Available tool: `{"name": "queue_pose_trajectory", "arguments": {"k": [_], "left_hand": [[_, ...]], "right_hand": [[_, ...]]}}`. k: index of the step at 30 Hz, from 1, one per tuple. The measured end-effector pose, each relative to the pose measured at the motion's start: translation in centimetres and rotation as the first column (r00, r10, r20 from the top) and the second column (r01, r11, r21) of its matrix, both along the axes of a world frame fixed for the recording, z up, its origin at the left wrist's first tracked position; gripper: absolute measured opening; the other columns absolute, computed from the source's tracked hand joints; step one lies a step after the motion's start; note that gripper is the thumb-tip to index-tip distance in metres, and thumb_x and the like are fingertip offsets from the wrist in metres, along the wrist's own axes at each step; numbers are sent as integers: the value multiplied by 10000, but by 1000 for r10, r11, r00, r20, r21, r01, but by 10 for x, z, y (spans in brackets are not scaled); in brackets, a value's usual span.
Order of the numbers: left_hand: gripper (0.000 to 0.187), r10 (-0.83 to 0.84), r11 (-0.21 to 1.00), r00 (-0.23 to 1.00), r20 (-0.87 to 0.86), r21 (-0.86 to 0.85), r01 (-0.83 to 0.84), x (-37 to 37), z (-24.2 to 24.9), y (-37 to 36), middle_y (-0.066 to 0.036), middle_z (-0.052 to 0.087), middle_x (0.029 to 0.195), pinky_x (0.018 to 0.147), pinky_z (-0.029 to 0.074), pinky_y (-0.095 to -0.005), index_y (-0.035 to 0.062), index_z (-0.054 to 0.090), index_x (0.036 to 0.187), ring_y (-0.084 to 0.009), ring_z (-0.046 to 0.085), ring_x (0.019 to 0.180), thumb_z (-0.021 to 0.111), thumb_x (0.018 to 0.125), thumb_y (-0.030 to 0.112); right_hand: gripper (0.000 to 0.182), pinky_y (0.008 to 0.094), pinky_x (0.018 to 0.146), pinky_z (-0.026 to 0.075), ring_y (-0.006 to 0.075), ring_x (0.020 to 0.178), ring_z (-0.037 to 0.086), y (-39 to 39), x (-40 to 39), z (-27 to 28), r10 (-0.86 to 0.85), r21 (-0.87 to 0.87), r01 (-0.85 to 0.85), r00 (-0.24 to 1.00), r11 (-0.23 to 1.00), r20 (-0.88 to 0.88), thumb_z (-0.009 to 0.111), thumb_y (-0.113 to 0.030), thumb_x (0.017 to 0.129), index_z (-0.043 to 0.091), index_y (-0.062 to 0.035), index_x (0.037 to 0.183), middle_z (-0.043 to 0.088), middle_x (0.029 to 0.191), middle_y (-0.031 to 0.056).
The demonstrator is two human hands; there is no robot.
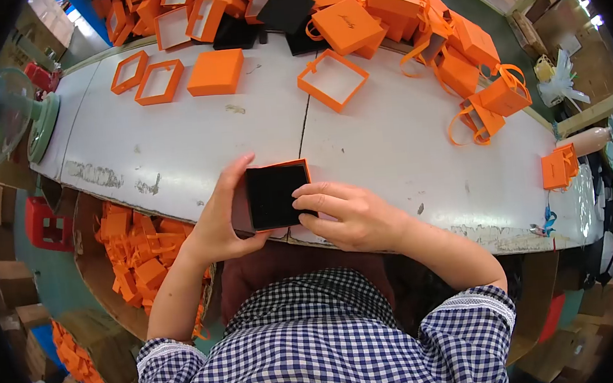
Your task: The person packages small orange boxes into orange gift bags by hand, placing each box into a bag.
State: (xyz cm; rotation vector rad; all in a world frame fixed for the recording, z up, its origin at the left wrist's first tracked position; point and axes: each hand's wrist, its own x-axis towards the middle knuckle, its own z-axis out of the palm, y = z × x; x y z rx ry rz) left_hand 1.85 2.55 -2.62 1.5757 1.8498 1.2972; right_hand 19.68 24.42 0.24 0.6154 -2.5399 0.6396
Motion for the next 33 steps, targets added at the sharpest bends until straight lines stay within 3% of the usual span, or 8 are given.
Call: {"name": "queue_pose_trajectory", "arguments": {"k": [8,14,17,21,22,24,26,33], "left_hand": [[1014,-6,996,954,-301,-86,-21,16,7,0,-298,317,1628,1212,357,-488,-28,306,1578,-470,371,1487,822,719,128],[908,20,999,938,-345,54,-1,18,-7,4,-305,279,1640,1202,346,-528,57,343,1522,-497,358,1485,809,742,45],[718,-13,996,946,-323,81,41,19,-16,2,-308,284,1636,1206,323,-562,80,399,1393,-516,327,1500,757,777,-7],[613,82,992,904,-419,124,-32,26,-13,5,-328,342,1597,1198,297,-614,61,402,1316,-555,302,1498,709,794,-28],[587,80,994,884,-461,104,-35,29,-11,5,-321,370,1577,1188,307,-614,41,419,1309,-548,333,1477,700,799,-26],[562,90,994,854,-513,101,-44,32,-8,4,-314,398,1557,1179,317,-614,21,436,1303,-541,365,1456,691,804,-24],[508,16,1000,819,-574,-6,-24,32,-6,2,-292,445,1511,1154,342,-600,-12,487,1272,-508,421,1413,701,812,10],[533,-64,997,703,-708,-74,16,36,21,18,-262,516,1451,1120,369,-580,-11,590,1331,-445,478,1381,746,838,120]], "right_hand": [[287,463,971,534,294,1004,639,-18,4,-11,-76,-72,65,984,995,-158,748,-59,778,719,-3,1058,603,1026,106],[585,575,1200,323,282,1371,545,8,20,-4,-185,57,184,983,981,15,782,-262,858,618,-96,1394,626,1359,120],[925,592,1263,146,391,1537,298,112,42,32,-675,367,708,699,603,-238,748,-555,873,397,-53,1566,362,1627,204],[1210,578,1179,329,428,1469,350,255,93,50,-933,201,955,-144,-218,-331,835,-646,745,266,20,1579,284,1608,261],[1210,578,1179,329,428,1469,350,269,108,39,-920,189,950,-173,-250,-351,835,-646,745,266,20,1579,284,1608,261],[1137,502,1105,453,457,1391,431,287,115,26,-992,-185,982,-23,-46,126,883,-523,704,314,13,1529,355,1477,260],[1089,475,1060,487,440,1339,473,286,113,24,-997,-163,984,60,67,-50,880,-476,702,335,21,1504,381,1418,246],[1015,506,1009,490,411,1227,569,110,74,66,-762,546,570,610,614,220,825,-455,700,427,62,1478,464,1477,263]]}}
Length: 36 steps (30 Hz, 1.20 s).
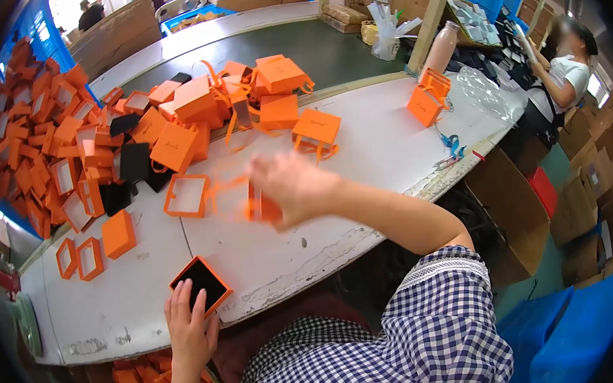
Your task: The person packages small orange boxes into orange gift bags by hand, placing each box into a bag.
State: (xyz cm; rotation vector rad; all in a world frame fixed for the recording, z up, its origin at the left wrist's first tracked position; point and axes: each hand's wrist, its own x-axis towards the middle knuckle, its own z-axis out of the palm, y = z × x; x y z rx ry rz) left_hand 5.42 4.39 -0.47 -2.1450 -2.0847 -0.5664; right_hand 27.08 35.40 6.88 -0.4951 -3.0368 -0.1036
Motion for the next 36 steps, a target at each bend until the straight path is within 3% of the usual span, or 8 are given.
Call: {"name": "queue_pose_trajectory", "arguments": {"k": [4,7,10,13,16,29,32,36], "left_hand": [[480,31,999,999,27,40,-33,-4,-13,-4,-242,537,1421,1086,403,-549,64,630,1359,-424,510,1357,721,890,110],[477,34,990,992,119,132,-50,-8,-17,-23,-193,579,1316,1062,437,-537,72,643,1282,-411,557,1307,803,836,130],[359,27,972,979,201,222,-73,-11,-29,-33,-169,621,1269,1051,457,-531,54,634,1103,-389,603,1271,832,806,90],[360,39,970,978,206,229,-87,-9,-26,-32,-162,639,1249,1062,450,-533,47,585,1073,-379,613,1272,830,812,82],[456,10,978,979,203,204,-53,-16,-17,-33,-190,604,1313,1071,442,-541,51,545,1098,-403,567,1323,865,785,137],[741,156,956,913,376,175,-235,-24,-36,-17,-263,496,1435,1060,473,-486,2,531,1218,-432,540,1263,945,700,334],[770,142,957,900,413,175,-231,-25,-35,-22,-269,483,1474,1095,461,-489,12,524,1255,-444,512,1333,959,683,288],[776,125,961,893,432,173,-218,-27,-37,-24,-275,469,1498,1110,454,-492,14,531,1269,-449,497,1362,963,679,272]], "right_hand": [[1017,561,1129,392,441,1378,462,-54,-18,-50,264,-189,-265,964,945,-32,806,-482,763,388,43,1526,353,1594,293],[1024,573,1220,285,436,1490,349,-41,-12,-52,200,-353,-270,954,896,-222,788,-617,810,411,21,1517,341,1610,278],[865,503,1185,358,418,1441,419,-36,-28,-25,28,-593,-297,908,748,-419,824,-446,810,476,8,1459,434,1535,243],[428,494,994,458,385,1131,554,-53,-48,-24,116,-374,-188,972,908,-206,748,-273,773,627,9,1071,575,1168,193],[376,516,929,502,382,1100,570,-69,-75,-24,42,-257,-14,994,966,104,702,-229,750,646,57,987,584,1114,223],[118,467,842,523,388,952,622,-51,-77,-47,70,-242,-59,997,968,37,654,-62,759,627,8,850,622,923,193],[169,438,842,569,343,971,671,-66,-71,-45,15,-303,-108,956,947,-293,680,-66,829,644,47,950,679,1002,177],[183,416,976,529,299,1203,649,-62,-38,-36,-436,-901,-234,812,366,-388,764,-89,877,664,-18,1012,691,1211,170]]}}
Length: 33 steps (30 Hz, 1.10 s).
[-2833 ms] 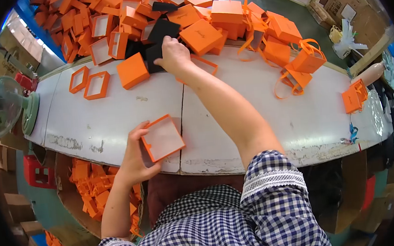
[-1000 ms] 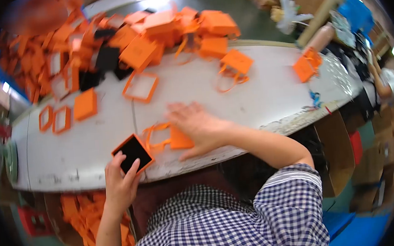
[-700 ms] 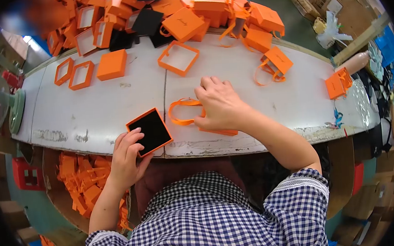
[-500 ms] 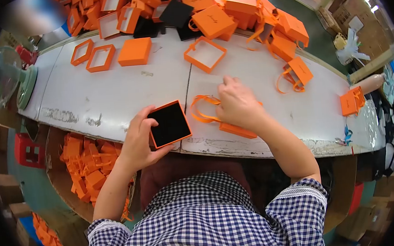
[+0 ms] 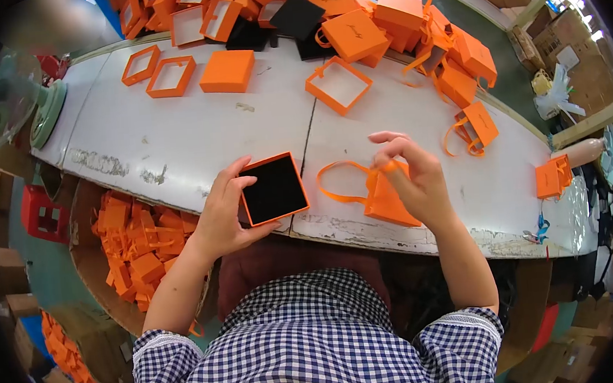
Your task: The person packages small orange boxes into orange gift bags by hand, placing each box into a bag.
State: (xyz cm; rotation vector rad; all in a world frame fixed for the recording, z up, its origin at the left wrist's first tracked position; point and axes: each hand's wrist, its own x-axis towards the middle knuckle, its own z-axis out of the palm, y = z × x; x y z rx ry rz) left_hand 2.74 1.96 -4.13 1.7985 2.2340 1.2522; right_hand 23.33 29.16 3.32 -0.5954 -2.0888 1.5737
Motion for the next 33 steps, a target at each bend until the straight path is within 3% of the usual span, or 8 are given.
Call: {"name": "queue_pose_trajectory", "arguments": {"k": [2,6,8,13,20,25,29,33], "left_hand": [[761,11,1000,1000,0,-15,-11,-1,3,1,-255,481,1462,1086,467,-482,13,537,1247,-440,524,1291,958,681,298],[775,-9,1000,1000,8,-27,9,-4,4,4,-228,496,1435,1089,465,-457,31,530,1258,-396,537,1288,965,664,272],[792,-194,964,775,601,263,37,-5,9,7,-195,519,1397,1095,455,-430,46,524,1264,-341,541,1285,973,641,237],[938,-401,916,871,283,154,371,16,59,22,-173,544,1375,1090,465,-422,65,488,1375,-327,568,1285,1004,619,271],[948,-407,912,859,312,92,399,12,54,16,-179,556,1373,1082,481,-447,59,477,1393,-354,577,1278,990,630,290],[1504,-444,896,848,290,149,419,44,33,24,-308,0,1698,1259,195,-584,94,45,1672,-491,60,1583,997,590,522],[1452,-368,927,853,369,220,304,38,25,-1,-314,79,1693,1242,242,-577,88,59,1671,-488,145,1569,990,632,493],[1307,-6,893,1000,-31,-450,-9,-16,116,-93,-310,341,1604,1191,319,-575,-9,305,1602,-494,380,1451,967,618,540]], "right_hand": [[256,444,1107,447,374,1372,525,13,25,8,299,562,-317,946,764,127,800,-159,879,623,-15,994,637,1315,198],[479,473,1125,431,431,1403,474,12,71,20,39,619,-431,839,656,543,920,-258,729,545,-31,920,492,1509,217],[540,460,1016,512,396,1288,560,19,77,8,21,556,-393,829,732,558,961,-256,666,521,-46,897,455,1546,219],[562,354,841,555,264,1075,621,14,62,14,362,385,-444,892,809,270,992,-193,624,485,-67,831,490,1529,207],[588,440,999,527,363,1303,583,-9,48,29,455,288,-528,844,799,286,1025,-218,567,486,-97,770,522,1503,216],[542,425,947,572,379,1290,601,-57,21,5,451,354,-476,879,805,156,1021,-213,591,544,-67,803,508,1491,242],[548,458,946,560,399,1213,624,-74,-9,-10,513,381,-493,857,782,55,968,-286,673,596,-34,987,497,1486,227],[845,482,1082,481,414,1331,534,-43,-47,11,558,451,-549,820,704,127,937,-364,730,513,-25,1378,492,1491,224]]}}
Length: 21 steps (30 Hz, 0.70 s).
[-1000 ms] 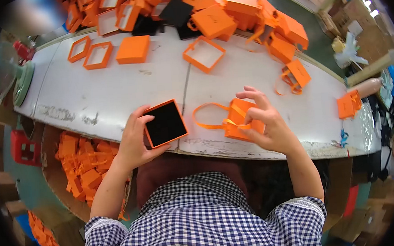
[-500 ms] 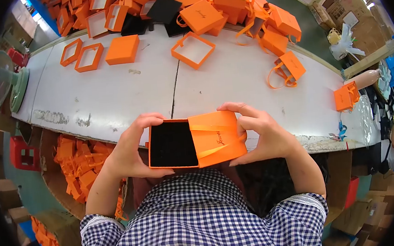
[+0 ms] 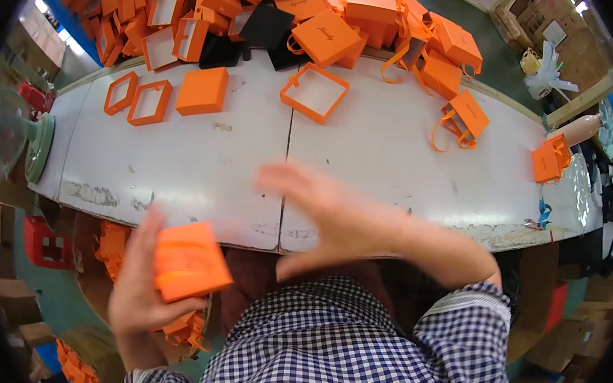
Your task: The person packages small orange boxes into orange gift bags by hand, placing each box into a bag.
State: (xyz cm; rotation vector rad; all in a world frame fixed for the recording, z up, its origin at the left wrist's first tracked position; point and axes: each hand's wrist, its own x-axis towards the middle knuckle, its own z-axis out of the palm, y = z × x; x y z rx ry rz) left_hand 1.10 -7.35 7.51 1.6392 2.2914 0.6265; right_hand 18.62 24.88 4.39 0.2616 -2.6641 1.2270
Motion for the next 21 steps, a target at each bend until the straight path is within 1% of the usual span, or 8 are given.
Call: {"name": "queue_pose_trajectory", "arguments": {"k": [5,9,11,14,16,18,19,21], "left_hand": [[1321,153,970,940,-304,-135,-201,-35,24,16,-307,219,1674,1224,205,-616,33,237,1644,-473,221,1554,890,665,630],[1222,82,992,925,-370,-63,-113,-84,-27,126,-288,158,1703,1248,153,-605,80,180,1668,-447,152,1586,875,754,497],[1183,39,987,928,-369,-130,-93,-108,-32,177,-279,152,1708,1255,141,-595,92,179,1669,-443,140,1591,867,762,415],[1125,-29,941,925,-379,-322,-103,-140,-39,223,-267,134,1718,1268,143,-561,109,182,1669,-425,105,1603,831,763,266],[1027,-159,914,905,-395,-406,-16,-160,-54,235,-283,172,1699,1266,175,-537,109,294,1629,-428,147,1590,779,724,150],[1015,-176,926,904,-390,-378,17,-164,-47,235,-278,250,1645,1247,217,-541,100,342,1600,-432,217,1552,797,694,164],[1004,-200,926,906,-374,-374,49,-162,-43,232,-273,328,1591,1229,259,-545,90,391,1570,-436,286,1513,815,665,177],[1003,-172,971,927,-334,-215,103,-151,-26,213,-253,377,1495,1204,291,-543,94,425,1545,-431,355,1438,842,637,182]], "right_hand": [[952,475,1177,396,410,1460,413,108,-135,-12,-398,357,508,852,784,-339,859,-473,801,429,8,1501,456,1536,247],[1132,593,1180,351,472,1491,350,125,-227,-18,-529,723,590,766,358,-364,788,-662,788,330,35,1553,392,1572,307],[1255,685,1171,284,496,1490,336,132,-254,-31,-620,744,567,738,354,-268,803,-705,736,254,20,1601,356,1596,311],[896,590,1014,417,424,1298,504,145,-273,-72,-539,719,666,687,198,-487,824,-491,761,484,36,1401,579,1331,267],[647,487,880,453,372,1077,563,138,-258,-69,-454,671,686,711,282,-536,799,-415,763,594,34,1181,638,1133,214],[539,496,945,463,382,1144,569,144,-244,-69,-377,665,538,842,518,-387,760,-319,817,593,46,1177,638,1160,209],[465,509,970,458,384,1166,570,148,-233,-71,-240,657,620,779,429,-579,739,-277,846,602,27,1170,633,1165,187],[333,476,935,481,395,1176,584,130,-191,-29,-232,564,595,778,573,-584,710,-202,890,627,14,1129,633,1193,220]]}}
